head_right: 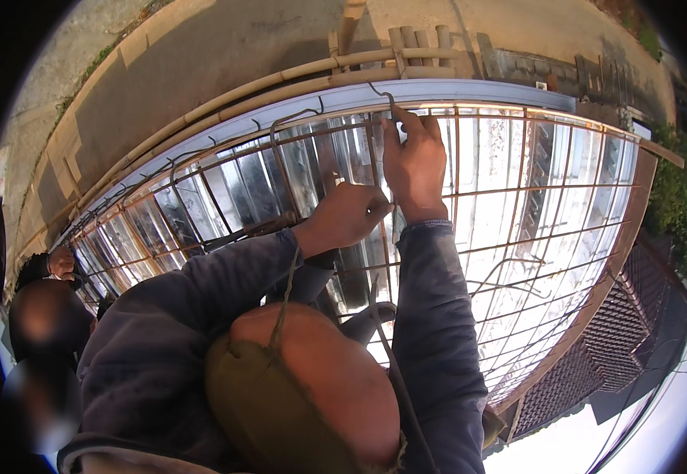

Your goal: The person uses pliers to bend and secure metal rods into a grid-like grate structure. They repeatedly grip, twist, and fasten the rods at intersections to form a stable framework.

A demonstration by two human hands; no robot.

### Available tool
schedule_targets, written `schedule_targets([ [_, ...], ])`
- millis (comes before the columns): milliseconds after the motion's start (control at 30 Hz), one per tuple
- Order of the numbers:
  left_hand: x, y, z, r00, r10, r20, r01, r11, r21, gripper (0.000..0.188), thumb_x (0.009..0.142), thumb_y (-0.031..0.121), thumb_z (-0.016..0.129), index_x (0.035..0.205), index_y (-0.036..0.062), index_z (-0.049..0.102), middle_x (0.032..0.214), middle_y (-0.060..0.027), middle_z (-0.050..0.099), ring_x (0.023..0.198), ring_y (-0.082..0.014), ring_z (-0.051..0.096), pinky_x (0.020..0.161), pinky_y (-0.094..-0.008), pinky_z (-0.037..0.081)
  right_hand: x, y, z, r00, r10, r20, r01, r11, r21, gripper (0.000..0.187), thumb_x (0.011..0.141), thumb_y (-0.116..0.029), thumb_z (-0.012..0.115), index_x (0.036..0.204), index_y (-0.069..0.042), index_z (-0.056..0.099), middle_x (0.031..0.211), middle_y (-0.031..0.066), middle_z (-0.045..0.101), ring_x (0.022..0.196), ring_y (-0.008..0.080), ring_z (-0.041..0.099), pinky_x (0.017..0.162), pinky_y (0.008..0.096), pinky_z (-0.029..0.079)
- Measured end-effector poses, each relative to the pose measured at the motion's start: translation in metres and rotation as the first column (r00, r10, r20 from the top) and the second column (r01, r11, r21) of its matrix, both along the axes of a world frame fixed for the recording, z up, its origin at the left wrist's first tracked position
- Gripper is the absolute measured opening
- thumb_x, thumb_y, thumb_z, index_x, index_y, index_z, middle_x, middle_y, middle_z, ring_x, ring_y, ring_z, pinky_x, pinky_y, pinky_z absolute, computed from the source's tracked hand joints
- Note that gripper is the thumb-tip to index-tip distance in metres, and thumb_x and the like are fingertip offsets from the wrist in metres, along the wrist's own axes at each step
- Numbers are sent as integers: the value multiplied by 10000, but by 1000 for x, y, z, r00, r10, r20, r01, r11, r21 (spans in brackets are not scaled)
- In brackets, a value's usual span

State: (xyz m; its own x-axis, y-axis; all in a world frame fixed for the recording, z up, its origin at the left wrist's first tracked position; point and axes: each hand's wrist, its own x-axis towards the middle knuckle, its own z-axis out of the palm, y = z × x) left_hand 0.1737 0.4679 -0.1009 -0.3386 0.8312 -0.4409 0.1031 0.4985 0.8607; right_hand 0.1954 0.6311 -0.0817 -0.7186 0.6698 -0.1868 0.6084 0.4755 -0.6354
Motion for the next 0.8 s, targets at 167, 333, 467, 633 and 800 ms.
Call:
schedule_targets([
  [167,-10,14,5,996,-79,-49,76,995,-61,270,978,306,760,996,36,769,862,-170,763,814,-372,750,776,-482,581,15,-9,-22,996,-42,-72,49,993,105,285,1055,-244,719,1320,-164,788,860,143,789,707,255,761,681,380,591],
  [333,-23,6,7,926,26,-377,10,996,93,271,880,245,841,1056,65,740,954,-118,725,897,-339,730,827,-466,579,3,3,-21,995,103,-4,-101,977,187,265,1039,-238,696,1261,-123,780,887,145,799,763,338,782,685,434,628],
  [467,-63,24,18,834,185,-520,-25,954,299,407,790,214,893,1119,76,698,1011,-90,695,982,-334,706,890,-462,570,6,10,-22,992,129,-19,-123,975,187,267,1043,-239,697,1265,-115,778,926,153,809,791,322,796,688,413,634],
  [633,-104,31,28,924,84,-372,24,961,276,580,843,378,896,1273,58,675,1126,-161,714,1108,-369,702,992,-473,547,14,12,-25,996,85,-15,-83,993,87,312,1057,-263,681,1337,-141,749,1004,167,812,888,347,799,769,431,636],
  [800,-152,76,-67,943,-232,-237,243,970,15,918,947,751,700,1554,75,565,1401,-225,692,1271,-387,687,1099,-452,515,37,10,-21,990,142,-6,-143,987,-80,437,1059,-263,677,1470,-114,658,1038,181,780,952,362,757,848,457,595],
])
